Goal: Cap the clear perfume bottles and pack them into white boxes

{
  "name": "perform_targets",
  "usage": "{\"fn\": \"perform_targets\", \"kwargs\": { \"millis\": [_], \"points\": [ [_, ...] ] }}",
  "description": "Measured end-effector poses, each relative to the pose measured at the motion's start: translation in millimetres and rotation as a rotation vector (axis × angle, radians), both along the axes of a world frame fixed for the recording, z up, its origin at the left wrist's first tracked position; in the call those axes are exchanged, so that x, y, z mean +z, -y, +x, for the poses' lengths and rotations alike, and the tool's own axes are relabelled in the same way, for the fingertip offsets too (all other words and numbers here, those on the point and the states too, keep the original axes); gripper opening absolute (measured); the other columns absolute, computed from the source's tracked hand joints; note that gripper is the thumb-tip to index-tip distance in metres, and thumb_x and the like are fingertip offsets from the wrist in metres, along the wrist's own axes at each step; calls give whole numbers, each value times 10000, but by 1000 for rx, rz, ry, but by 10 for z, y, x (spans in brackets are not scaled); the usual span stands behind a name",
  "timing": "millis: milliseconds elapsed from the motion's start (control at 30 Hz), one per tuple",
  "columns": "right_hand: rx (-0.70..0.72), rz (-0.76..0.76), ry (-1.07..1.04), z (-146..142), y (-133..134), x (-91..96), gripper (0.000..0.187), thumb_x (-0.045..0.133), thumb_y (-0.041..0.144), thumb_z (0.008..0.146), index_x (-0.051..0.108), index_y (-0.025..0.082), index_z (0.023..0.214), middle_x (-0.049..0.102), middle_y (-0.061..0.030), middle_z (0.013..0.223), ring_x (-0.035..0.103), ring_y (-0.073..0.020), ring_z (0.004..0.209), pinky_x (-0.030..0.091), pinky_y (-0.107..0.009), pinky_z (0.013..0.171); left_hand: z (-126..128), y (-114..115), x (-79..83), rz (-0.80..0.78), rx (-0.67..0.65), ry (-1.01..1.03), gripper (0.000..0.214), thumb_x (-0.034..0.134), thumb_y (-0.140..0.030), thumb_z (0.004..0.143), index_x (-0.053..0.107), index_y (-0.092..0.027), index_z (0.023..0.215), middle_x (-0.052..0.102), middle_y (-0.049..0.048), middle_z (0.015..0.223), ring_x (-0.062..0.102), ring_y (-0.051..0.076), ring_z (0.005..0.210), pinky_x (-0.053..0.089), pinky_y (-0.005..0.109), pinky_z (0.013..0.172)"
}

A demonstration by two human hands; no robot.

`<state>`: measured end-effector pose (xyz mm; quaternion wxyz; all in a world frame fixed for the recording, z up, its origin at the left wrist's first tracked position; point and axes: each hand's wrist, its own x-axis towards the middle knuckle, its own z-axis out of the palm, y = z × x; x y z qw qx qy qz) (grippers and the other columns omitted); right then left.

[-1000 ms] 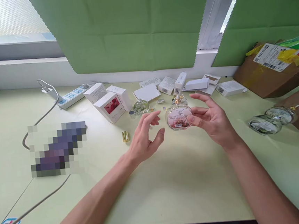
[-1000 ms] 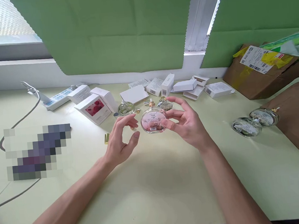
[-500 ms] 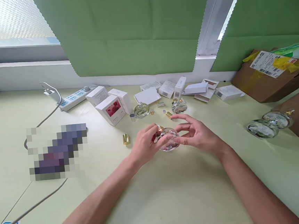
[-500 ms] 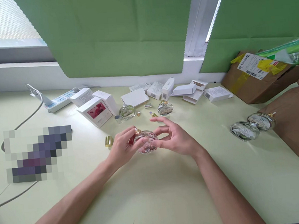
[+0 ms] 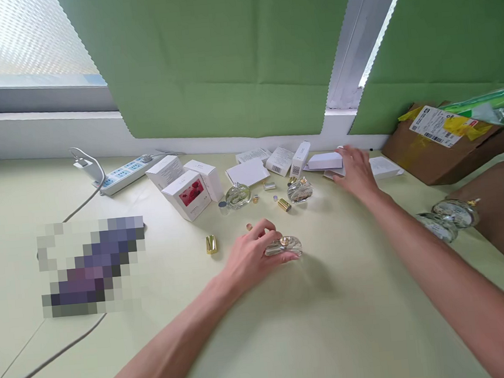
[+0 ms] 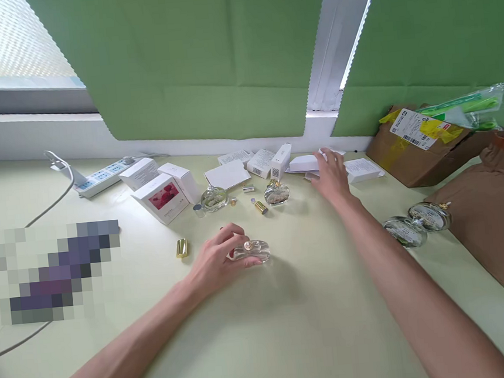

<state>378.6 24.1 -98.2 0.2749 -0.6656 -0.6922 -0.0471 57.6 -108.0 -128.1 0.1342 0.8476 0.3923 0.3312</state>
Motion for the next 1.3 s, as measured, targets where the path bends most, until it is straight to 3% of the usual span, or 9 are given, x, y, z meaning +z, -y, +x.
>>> {"fn": "perform_targets", "kwargs": {
  "millis": [267, 467, 600, 700, 800, 933, 1067, 1233, 1300],
  "points": [
    [6, -41, -77, 41, -279, -3, 311, 553, 142, 841, 654, 180, 1132, 626, -164, 1282, 465, -335, 1298, 308, -527, 1113, -10, 1, -12, 16, -8, -20, 444, 593, -621, 872, 666, -187, 931, 628, 58, 990, 518, 110, 669, 420, 239, 559],
    [-131, -30, -420, 251, -35, 157, 406, 398, 417, 966, 579, 135, 1196, 683, -204, 1143, 675, -267, 919, 546, -433, 839, -5, -7, -19, 18, 0, -21, 456, 605, -631, 857, 668, -185, 930, 636, 67, 985, 539, 115, 676, 427, 237, 553],
    [-135, -237, -549, 441, 339, 123, 297, 576, 456, 868, 648, 186, 968, 735, -145, 923, 706, -259, 747, 592, -400, 675, 3, -7, -23, 23, -7, 5, 421, 628, -599, 860, 655, -183, 918, 641, 76, 988, 556, 125, 686, 445, 243, 551],
    [-231, -248, -482, 451, 454, 153, 459, 741, 435, 722, 626, 164, 1075, 673, -220, 1146, 661, -364, 1025, 531, -534, 890, 6, -9, -25, 26, -17, 18, 411, 629, -592, 863, 651, -184, 905, 641, 82, 980, 563, 130, 683, 444, 246, 530],
    [-257, -144, -398, 181, 234, 294, 587, 679, 485, 776, 548, 183, 1261, 480, -205, 1439, 462, -359, 1329, 335, -528, 1129, 8, -12, -21, 25, -15, 21, 422, 621, -603, 863, 654, -186, 913, 640, 80, 974, 557, 126, 670, 445, 249, 530],
    [-195, -235, -424, -512, -373, 432, 783, 674, 631, 733, 503, 179, 1350, 524, -222, 1382, 557, -403, 1232, 423, -564, 1044, 0, -12, -13, 19, -17, 3, 431, 614, -609, 864, 652, -184, 922, 639, 75, 987, 552, 125, 678, 443, 246, 542],
    [-216, -295, -481, -975, -803, 366, 976, 827, 493, 608, 426, 148, 1428, 419, -298, 1467, 477, -487, 1312, 402, -666, 1025, -15, -15, -22, 26, -29, -6, 438, 586, -611, 881, 648, -181, 935, 636, 75, 980, 557, 131, 705, 464, 254, 583],
    [-214, -317, -646, -746, -768, 372, 924, 776, 203, 646, 339, 35, 1442, 514, -351, 1329, 672, -410, 1047, 580, -585, 796, -5, -16, -40, 52, -12, -38, 481, 570, -648, 870, 657, -181, 945, 645, 68, 974, 525, 114, 650, 456, 262, 594],
    [-158, -285, -754, -526, -604, 455, 839, 719, 202, 722, 316, 77, 1447, 521, -300, 1357, 704, -317, 997, 618, -480, 780, 2, -16, -42, 58, -4, -43, 490, 561, -655, 872, 658, -180, 942, 649, 64, 978, 517, 110, 631, 447, 263, 583]
  ]
}}
